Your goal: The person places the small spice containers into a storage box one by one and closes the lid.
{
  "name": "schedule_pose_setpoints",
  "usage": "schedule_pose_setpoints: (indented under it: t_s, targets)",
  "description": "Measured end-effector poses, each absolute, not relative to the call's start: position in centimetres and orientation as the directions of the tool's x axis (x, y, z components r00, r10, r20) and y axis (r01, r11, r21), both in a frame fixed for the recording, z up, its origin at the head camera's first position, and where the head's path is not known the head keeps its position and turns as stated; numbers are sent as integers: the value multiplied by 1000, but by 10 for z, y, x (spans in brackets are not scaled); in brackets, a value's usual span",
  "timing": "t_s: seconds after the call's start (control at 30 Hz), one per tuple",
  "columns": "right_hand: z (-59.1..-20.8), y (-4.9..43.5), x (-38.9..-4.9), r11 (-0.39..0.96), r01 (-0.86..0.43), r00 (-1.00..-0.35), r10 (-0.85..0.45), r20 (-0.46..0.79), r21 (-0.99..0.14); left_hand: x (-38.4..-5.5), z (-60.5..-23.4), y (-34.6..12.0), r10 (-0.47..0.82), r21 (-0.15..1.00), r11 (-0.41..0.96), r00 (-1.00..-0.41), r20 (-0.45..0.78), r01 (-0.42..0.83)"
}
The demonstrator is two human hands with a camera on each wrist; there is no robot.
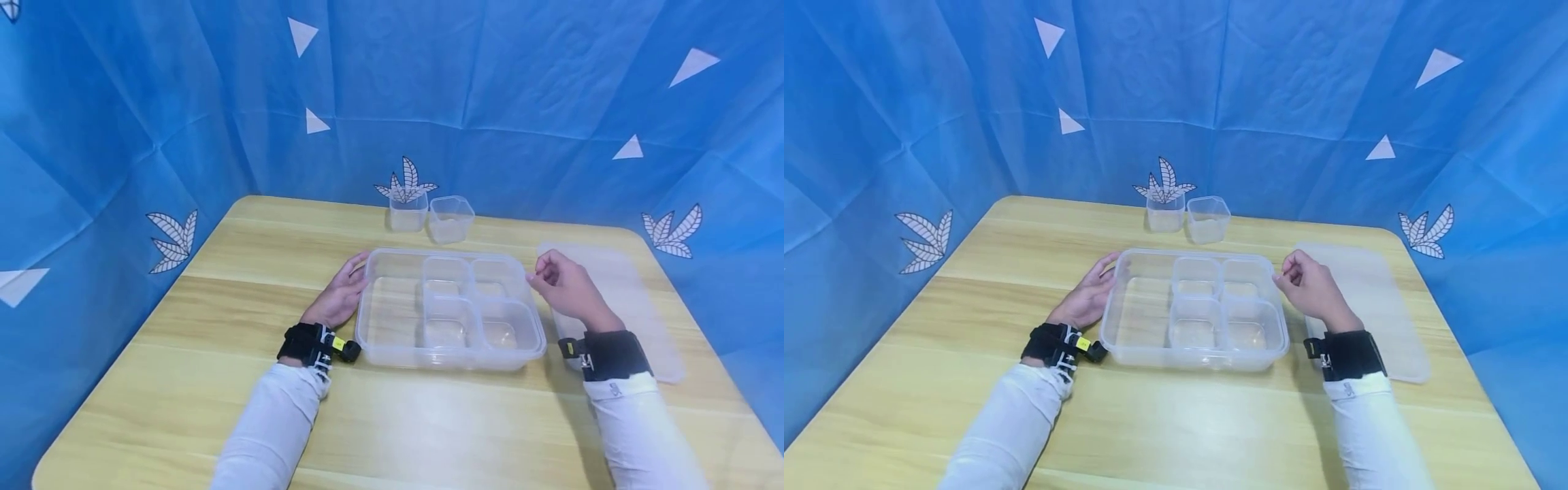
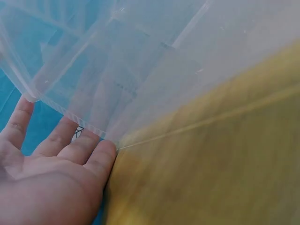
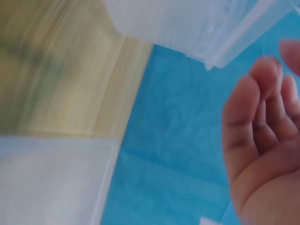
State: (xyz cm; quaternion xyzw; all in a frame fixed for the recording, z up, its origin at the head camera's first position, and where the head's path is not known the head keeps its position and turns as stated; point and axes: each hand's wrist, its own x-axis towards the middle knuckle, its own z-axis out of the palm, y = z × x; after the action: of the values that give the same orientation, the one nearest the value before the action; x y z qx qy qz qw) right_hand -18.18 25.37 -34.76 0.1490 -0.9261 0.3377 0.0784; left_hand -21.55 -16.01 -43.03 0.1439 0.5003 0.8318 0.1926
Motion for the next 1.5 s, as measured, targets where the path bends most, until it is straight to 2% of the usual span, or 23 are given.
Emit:
schedule_pose_setpoints:
  t_s: [0.13,0.23,0.73,1.27,1.5]
  targets:
    - [-337,254,-198,758,-407,-901,-241,362,-510,-217,-429,-155,451,896,-417,-891,54,-156]
    - [-329,252,-211,777,-423,-888,-253,385,-466,-219,-429,-153,430,899,-412,-901,49,-147]
    - [-319,226,-269,807,-423,-906,-364,216,-412,-212,-433,-159,392,915,-371,-920,1,-157]
    - [-334,208,-320,797,-500,-865,-477,153,-340,-214,-435,-157,405,930,-338,-914,7,-143]
    - [-337,201,-338,824,-479,-877,-467,116,-304,-215,-435,-155,385,936,-320,-923,-13,-147]
